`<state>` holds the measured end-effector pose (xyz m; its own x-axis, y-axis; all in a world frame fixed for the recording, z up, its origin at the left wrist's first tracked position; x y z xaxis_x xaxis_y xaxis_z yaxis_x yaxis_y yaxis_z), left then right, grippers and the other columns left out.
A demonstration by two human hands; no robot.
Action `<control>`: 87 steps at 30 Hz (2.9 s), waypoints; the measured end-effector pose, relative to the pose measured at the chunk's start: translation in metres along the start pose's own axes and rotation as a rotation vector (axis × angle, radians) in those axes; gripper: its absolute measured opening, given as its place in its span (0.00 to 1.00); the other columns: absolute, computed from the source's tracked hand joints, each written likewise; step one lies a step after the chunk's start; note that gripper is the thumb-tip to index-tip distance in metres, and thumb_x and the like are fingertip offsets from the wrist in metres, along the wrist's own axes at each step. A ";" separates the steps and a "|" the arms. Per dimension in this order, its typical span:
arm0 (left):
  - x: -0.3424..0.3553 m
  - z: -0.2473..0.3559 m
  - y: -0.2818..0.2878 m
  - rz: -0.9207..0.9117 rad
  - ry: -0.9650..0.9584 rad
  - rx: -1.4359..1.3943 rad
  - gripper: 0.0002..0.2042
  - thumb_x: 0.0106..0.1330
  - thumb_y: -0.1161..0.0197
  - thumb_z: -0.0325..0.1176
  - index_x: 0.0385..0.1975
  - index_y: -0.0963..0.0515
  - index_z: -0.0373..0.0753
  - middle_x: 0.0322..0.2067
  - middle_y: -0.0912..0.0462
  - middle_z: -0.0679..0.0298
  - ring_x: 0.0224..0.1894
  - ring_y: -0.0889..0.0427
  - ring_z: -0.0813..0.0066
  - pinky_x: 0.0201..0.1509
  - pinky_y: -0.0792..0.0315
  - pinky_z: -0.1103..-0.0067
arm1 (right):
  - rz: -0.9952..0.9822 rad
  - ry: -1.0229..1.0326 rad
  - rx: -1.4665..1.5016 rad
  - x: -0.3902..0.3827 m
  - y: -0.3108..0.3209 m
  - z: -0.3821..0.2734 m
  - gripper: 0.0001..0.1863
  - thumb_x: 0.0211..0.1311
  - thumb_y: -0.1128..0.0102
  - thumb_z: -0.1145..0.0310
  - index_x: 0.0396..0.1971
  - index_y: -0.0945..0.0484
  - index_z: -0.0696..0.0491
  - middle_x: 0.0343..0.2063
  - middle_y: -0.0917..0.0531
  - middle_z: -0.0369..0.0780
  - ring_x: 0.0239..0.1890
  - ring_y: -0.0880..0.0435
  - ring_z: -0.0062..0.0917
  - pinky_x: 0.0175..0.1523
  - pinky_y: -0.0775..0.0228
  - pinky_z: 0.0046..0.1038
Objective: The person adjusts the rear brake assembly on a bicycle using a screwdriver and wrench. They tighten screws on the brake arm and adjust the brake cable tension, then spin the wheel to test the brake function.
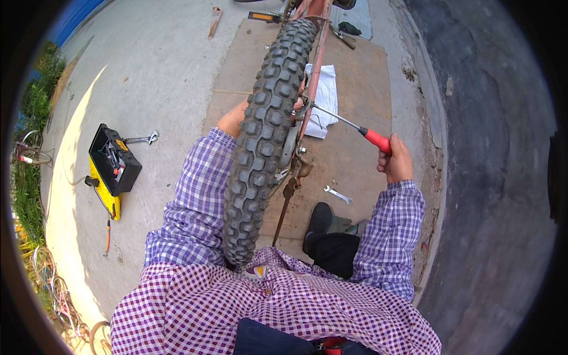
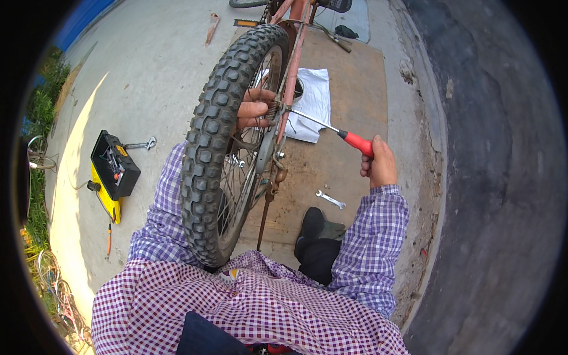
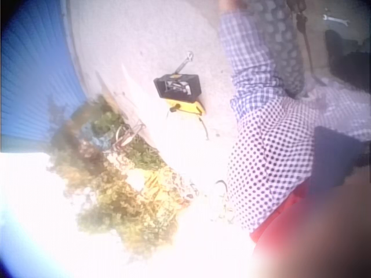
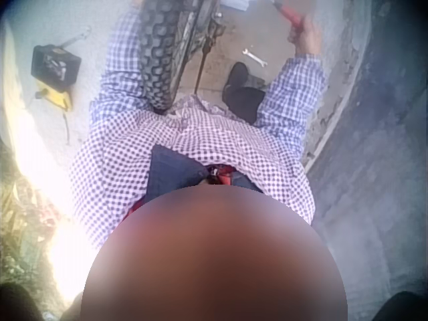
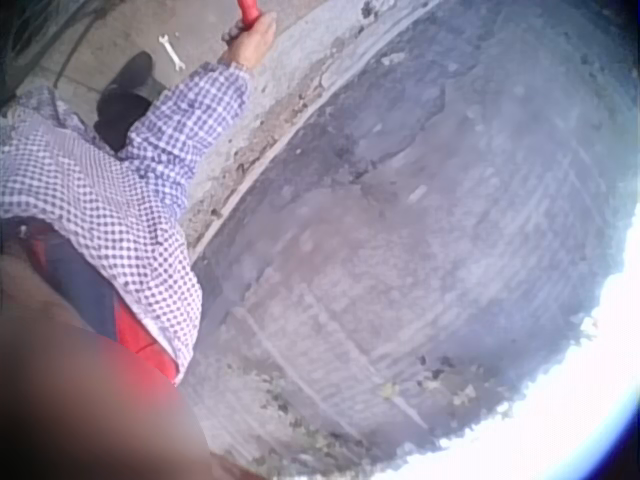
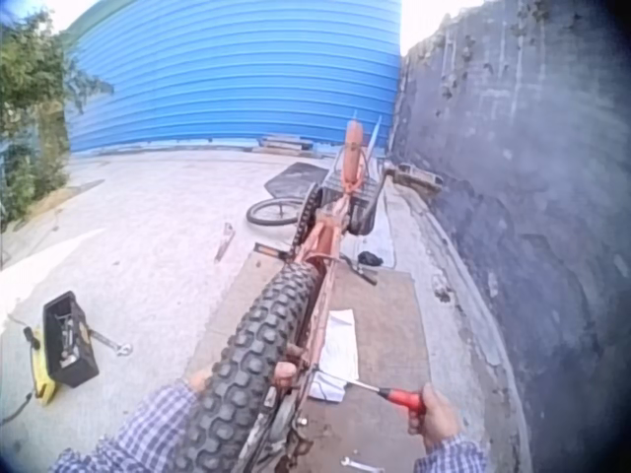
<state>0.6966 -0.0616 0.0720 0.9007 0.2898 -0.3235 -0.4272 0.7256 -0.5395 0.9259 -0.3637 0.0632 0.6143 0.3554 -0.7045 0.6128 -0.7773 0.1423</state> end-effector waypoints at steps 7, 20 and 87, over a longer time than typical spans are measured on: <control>-0.006 -0.006 -0.005 -0.017 -0.001 0.013 0.24 0.64 0.30 0.32 0.60 0.25 0.41 0.49 0.19 0.66 0.47 0.19 0.77 0.49 0.22 0.76 | 0.028 0.147 0.253 -0.018 -0.005 0.009 0.19 0.71 0.42 0.56 0.51 0.27 0.54 0.29 0.23 0.35 0.26 0.24 0.20 0.30 0.27 0.24; 0.007 -0.011 -0.005 -0.036 0.010 0.020 0.23 0.63 0.29 0.31 0.59 0.25 0.41 0.49 0.19 0.65 0.47 0.19 0.76 0.48 0.22 0.75 | -0.031 0.154 0.217 -0.004 -0.003 0.002 0.16 0.69 0.41 0.57 0.46 0.26 0.53 0.29 0.24 0.35 0.26 0.25 0.22 0.31 0.26 0.28; 0.011 0.012 -0.025 0.011 -0.011 0.103 0.21 0.59 0.28 0.25 0.53 0.21 0.40 0.44 0.20 0.60 0.44 0.20 0.72 0.43 0.24 0.71 | 0.092 -0.027 0.193 -0.018 0.020 -0.007 0.24 0.71 0.46 0.41 0.35 0.29 0.50 0.20 0.32 0.31 0.18 0.35 0.17 0.21 0.43 0.24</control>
<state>0.7181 -0.0690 0.0916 0.8969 0.3048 -0.3205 -0.4276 0.7826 -0.4525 0.9301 -0.3819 0.0836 0.6479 0.2662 -0.7137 0.4468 -0.8917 0.0730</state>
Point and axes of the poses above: each hand's wrist, its own x-axis towards the middle knuckle, its own y-axis out of the back of the hand, z = x × y, the point moved 4 cm from there along x, towards the middle knuckle
